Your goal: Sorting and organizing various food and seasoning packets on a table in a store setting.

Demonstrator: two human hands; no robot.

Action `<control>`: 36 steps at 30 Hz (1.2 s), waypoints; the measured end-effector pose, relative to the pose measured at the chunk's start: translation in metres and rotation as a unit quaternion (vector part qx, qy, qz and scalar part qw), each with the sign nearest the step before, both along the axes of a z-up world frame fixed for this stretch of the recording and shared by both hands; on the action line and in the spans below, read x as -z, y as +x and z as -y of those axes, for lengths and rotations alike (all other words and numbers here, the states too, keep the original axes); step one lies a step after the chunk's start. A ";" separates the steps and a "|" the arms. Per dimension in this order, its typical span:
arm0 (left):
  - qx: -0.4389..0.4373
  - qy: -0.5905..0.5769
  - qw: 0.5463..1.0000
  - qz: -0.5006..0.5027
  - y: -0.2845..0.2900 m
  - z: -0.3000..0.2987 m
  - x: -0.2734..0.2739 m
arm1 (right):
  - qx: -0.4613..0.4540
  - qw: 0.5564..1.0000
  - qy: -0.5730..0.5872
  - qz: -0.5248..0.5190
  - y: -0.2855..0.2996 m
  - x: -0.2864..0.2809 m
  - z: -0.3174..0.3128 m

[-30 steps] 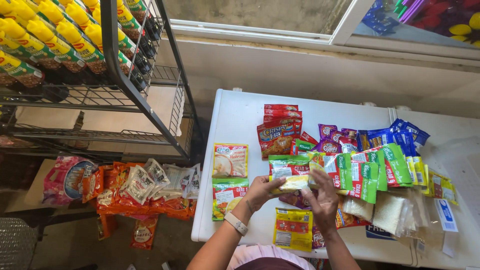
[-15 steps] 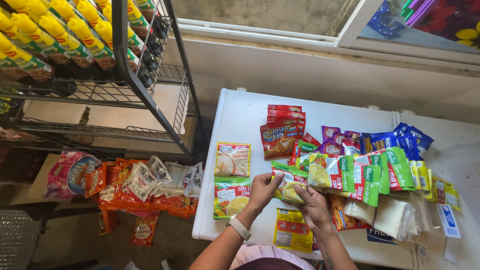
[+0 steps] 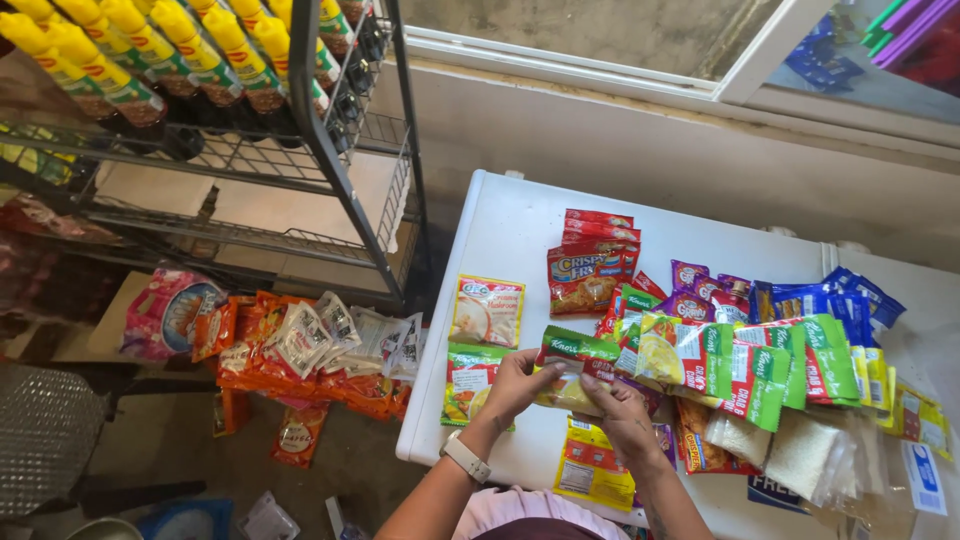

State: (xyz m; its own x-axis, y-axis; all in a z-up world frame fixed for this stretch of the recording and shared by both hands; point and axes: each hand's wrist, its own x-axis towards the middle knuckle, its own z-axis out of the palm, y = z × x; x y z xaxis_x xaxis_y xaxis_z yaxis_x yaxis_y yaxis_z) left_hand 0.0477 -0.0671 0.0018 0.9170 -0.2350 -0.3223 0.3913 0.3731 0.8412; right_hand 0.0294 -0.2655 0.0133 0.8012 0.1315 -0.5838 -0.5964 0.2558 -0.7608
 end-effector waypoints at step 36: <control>-0.156 0.638 0.737 0.159 -0.059 -0.097 -0.031 | -0.202 0.829 -0.409 0.324 -0.021 -0.025 -0.108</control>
